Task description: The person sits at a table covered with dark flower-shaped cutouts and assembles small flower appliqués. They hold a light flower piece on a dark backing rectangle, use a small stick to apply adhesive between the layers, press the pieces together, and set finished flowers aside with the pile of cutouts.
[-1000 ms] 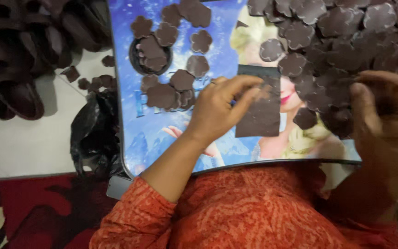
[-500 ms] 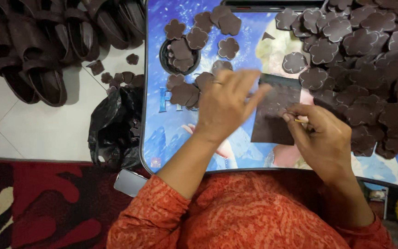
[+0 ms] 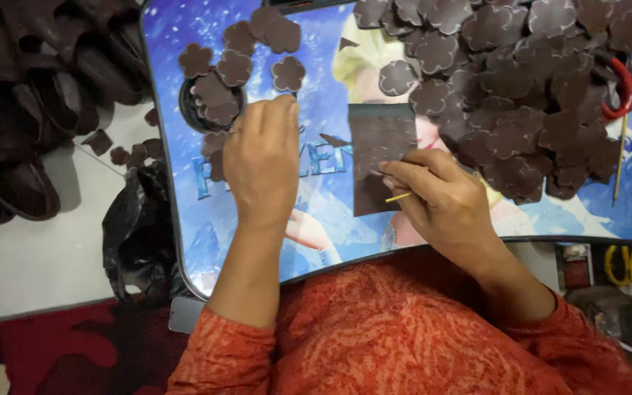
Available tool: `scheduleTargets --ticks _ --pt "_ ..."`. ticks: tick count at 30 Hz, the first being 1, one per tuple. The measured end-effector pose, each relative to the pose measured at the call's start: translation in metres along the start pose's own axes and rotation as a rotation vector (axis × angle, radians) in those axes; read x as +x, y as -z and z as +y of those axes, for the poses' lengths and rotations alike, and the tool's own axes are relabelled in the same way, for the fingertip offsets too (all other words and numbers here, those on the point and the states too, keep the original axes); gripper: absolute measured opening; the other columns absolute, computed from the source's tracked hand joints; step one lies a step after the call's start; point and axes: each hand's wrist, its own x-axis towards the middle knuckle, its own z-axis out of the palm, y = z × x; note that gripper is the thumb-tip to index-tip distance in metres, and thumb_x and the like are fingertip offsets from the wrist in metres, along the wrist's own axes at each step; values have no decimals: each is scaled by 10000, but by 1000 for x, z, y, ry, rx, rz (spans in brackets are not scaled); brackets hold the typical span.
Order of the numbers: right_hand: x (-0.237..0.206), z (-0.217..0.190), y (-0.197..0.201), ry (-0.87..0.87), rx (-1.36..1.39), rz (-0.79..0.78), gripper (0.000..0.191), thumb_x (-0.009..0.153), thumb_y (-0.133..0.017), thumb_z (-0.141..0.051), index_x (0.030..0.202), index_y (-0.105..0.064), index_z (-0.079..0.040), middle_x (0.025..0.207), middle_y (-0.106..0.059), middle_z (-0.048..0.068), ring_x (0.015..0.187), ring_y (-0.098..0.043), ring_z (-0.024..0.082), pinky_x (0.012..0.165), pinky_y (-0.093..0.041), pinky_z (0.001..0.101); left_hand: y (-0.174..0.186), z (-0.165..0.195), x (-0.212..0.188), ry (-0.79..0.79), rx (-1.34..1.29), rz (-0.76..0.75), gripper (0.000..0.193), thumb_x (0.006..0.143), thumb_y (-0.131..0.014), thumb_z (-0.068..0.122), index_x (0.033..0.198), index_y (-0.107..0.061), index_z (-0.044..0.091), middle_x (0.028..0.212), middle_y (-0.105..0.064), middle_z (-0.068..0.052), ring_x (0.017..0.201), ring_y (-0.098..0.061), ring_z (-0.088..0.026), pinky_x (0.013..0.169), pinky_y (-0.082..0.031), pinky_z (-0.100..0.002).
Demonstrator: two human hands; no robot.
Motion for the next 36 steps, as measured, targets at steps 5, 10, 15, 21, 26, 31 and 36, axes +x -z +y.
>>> scheduleTargets --ticks 5,10,15,21,26,31,36 --pt "-5 2 5 -98 82 71 255 959 -776 3 1203 -722 -43 1055 -681 98 812 -673 156 663 -538 261 -5 19 -2 342 -715 -243 120 1014 -680 191 1085 -711 99 982 -739 -49 805 -774 -231 722 -604 -366" --pt "-6 6 5 -236 121 120 277 955 -782 -14 1212 -680 -21 1079 -735 105 758 -680 144 613 -514 257 -8 40 -13 123 -516 -352 130 1005 -710 218 1099 -724 130 968 -750 -64 869 -723 -273 758 -549 -408" --pt "-4 10 3 -172 61 96 234 967 -800 -36 1167 -678 -37 1069 -727 118 858 -735 181 692 -583 272 -3 33 -9 -74 -300 -301 259 972 -733 231 1215 -708 149 951 -693 -34 931 -635 -266 830 -483 -435" --pt "-1 11 6 -142 -59 76 211 952 -820 -35 1132 -711 -48 1032 -712 116 827 -724 227 695 -566 309 8 22 -3 -159 -395 -479 423 889 -779 290 1285 -710 159 1016 -638 -46 964 -574 -271 859 -454 -440" --pt "-1 11 6 -125 -59 83 247 949 -800 -31 1181 -719 -59 1086 -690 131 875 -725 226 730 -580 314 5 24 -5 -156 -385 -466 416 858 -812 318 1234 -724 164 1013 -648 -23 985 -584 -265 902 -451 -437" --pt "0 12 7 -188 12 51 210 969 -786 -1 1166 -723 -40 1038 -711 112 826 -714 182 672 -568 286 -1 27 -8 -151 -403 -430 408 780 -872 404 1059 -716 150 984 -652 -11 1000 -600 -260 932 -437 -446" --pt "4 13 26 -206 53 83 142 1040 -750 39 1172 -710 1 1076 -717 116 877 -715 124 744 -597 261 -2 27 -7 -137 -408 -469 471 737 -889 437 1061 -710 146 973 -637 -16 986 -590 -264 944 -437 -453"
